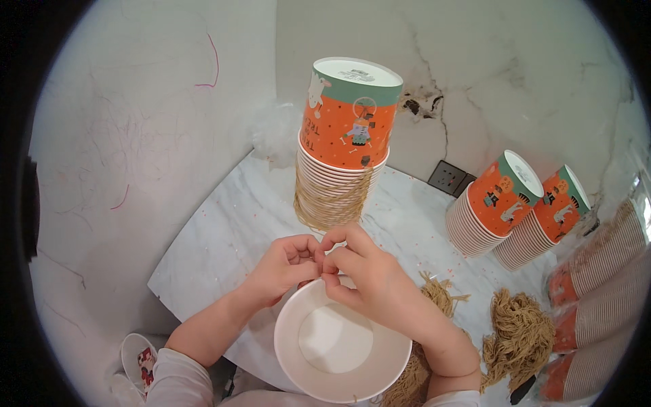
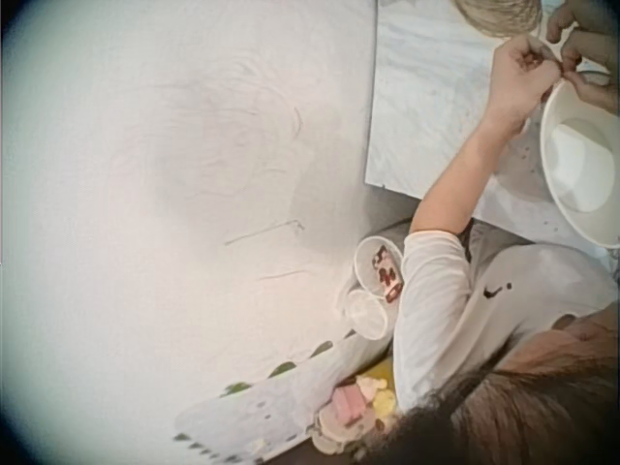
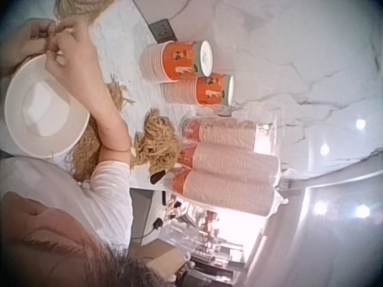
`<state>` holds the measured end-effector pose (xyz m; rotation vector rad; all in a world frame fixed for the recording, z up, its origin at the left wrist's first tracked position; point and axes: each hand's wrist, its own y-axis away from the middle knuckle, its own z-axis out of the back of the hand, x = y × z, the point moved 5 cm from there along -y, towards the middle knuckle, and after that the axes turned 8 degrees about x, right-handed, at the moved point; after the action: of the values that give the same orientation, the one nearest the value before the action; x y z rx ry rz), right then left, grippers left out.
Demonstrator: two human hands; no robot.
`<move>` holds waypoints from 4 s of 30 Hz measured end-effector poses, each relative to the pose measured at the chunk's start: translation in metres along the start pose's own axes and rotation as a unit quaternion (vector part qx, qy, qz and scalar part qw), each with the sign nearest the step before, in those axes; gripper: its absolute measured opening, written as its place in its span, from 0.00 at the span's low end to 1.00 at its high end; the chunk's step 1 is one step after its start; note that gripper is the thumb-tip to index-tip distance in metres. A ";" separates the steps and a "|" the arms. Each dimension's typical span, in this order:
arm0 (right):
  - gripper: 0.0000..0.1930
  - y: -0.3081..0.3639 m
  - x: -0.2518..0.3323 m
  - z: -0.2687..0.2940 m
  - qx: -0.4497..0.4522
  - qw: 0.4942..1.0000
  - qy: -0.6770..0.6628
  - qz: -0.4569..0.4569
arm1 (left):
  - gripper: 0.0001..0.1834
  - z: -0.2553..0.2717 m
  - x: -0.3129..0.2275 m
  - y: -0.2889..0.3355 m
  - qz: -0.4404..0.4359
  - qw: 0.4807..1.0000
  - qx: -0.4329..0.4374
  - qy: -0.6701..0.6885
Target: Attaching string handles to decorative paper cups.
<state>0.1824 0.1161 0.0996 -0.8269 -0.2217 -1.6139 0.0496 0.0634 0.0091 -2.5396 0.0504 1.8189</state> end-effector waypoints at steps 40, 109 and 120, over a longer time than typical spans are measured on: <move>0.04 -0.002 -0.016 -0.004 -0.015 0.994 -0.082 -0.068 | 0.07 -0.004 0.016 0.009 -0.179 0.980 -0.038 0.075; 0.05 0.000 -0.019 -0.005 -0.008 0.995 -0.090 -0.050 | 0.05 0.005 0.010 0.010 -0.269 0.962 -0.055 -0.004; 0.04 0.000 -0.017 -0.003 -0.003 0.993 -0.093 -0.071 | 0.07 0.009 0.006 0.008 -0.235 0.971 -0.020 -0.047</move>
<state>0.1807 0.1274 0.0869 -0.9853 -0.4169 -1.6694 0.0428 0.0552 0.0006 -2.2239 -0.5449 1.7488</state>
